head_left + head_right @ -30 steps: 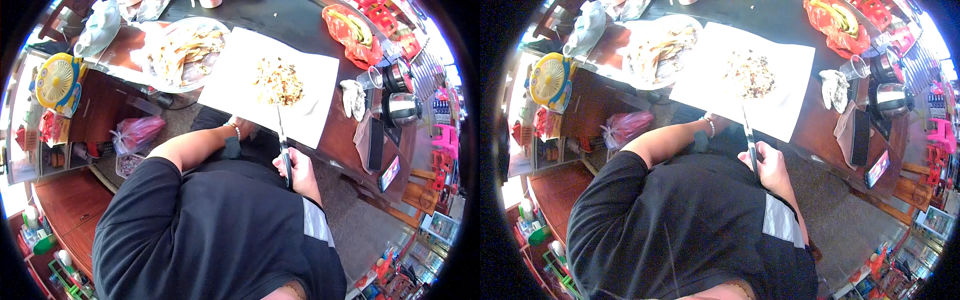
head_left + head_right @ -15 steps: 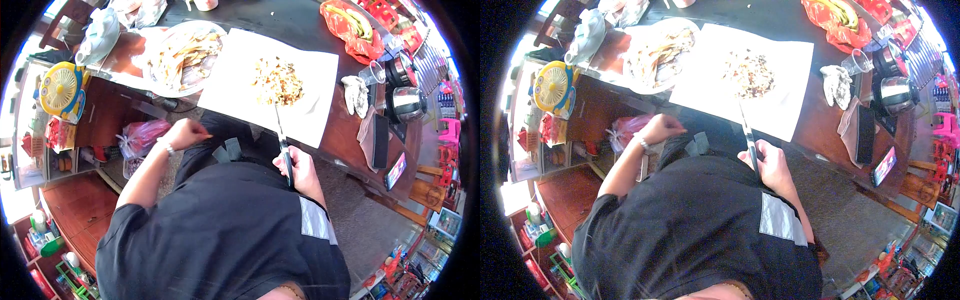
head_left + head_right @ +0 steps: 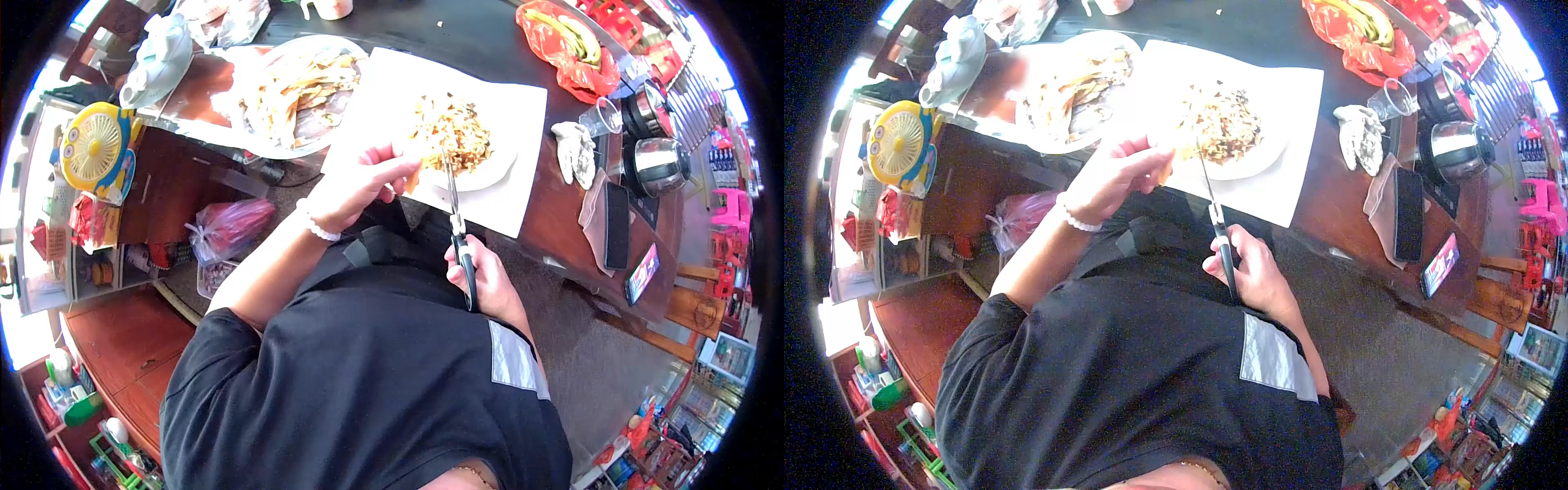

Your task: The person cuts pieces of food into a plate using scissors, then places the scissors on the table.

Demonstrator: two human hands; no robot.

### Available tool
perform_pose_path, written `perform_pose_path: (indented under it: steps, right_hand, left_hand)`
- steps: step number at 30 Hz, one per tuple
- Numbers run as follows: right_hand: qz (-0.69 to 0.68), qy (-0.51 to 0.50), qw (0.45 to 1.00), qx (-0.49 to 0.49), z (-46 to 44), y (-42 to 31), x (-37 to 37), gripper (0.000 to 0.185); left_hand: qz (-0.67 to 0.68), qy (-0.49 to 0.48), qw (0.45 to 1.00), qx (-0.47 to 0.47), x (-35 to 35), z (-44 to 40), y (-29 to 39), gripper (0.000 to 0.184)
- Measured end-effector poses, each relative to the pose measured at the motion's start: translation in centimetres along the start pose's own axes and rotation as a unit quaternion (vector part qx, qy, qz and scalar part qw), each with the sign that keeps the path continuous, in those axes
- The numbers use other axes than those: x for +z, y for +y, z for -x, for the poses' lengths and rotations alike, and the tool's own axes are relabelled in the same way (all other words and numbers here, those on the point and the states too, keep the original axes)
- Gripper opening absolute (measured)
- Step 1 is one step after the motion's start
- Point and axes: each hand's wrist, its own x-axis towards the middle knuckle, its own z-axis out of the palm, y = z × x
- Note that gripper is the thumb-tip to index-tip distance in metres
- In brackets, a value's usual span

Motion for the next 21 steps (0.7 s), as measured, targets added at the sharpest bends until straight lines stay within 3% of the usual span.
perform_pose_path:
  steps: [5, 8, 10, 14, 21]
  right_hand:
    - [0.073, 0.007, 0.997, -0.011, 0.3, -0.6, -0.3, 0.035]
    - [0.054, 0.013, 0.998, 0.026, 0.2, -1.1, -0.2, 0.034]
    - [-0.029, 0.01, 0.997, 0.073, 0.1, -1.1, -0.1, 0.032]
    - [-0.014, 0.015, 0.999, 0.048, -0.1, -0.3, -0.1, 0.028]
    - [-0.126, 0.042, 0.991, 0.034, -0.5, 0.6, 0.1, 0.023]
  left_hand:
    - [-0.063, -0.003, 0.998, -0.007, 1.8, -0.9, 0.6, 0.022]
    - [-0.088, -0.011, 0.996, -0.012, 1.8, -1.2, 0.7, 0.022]
    - [-0.11, -0.02, 0.994, -0.009, 1.6, -1.3, 0.8, 0.022]
    - [-0.1, -0.019, 0.995, -0.022, 1.7, -1.2, 1.0, 0.021]
    - [-0.035, -0.031, 0.998, -0.052, 1.4, -0.5, -0.9, 0.02]
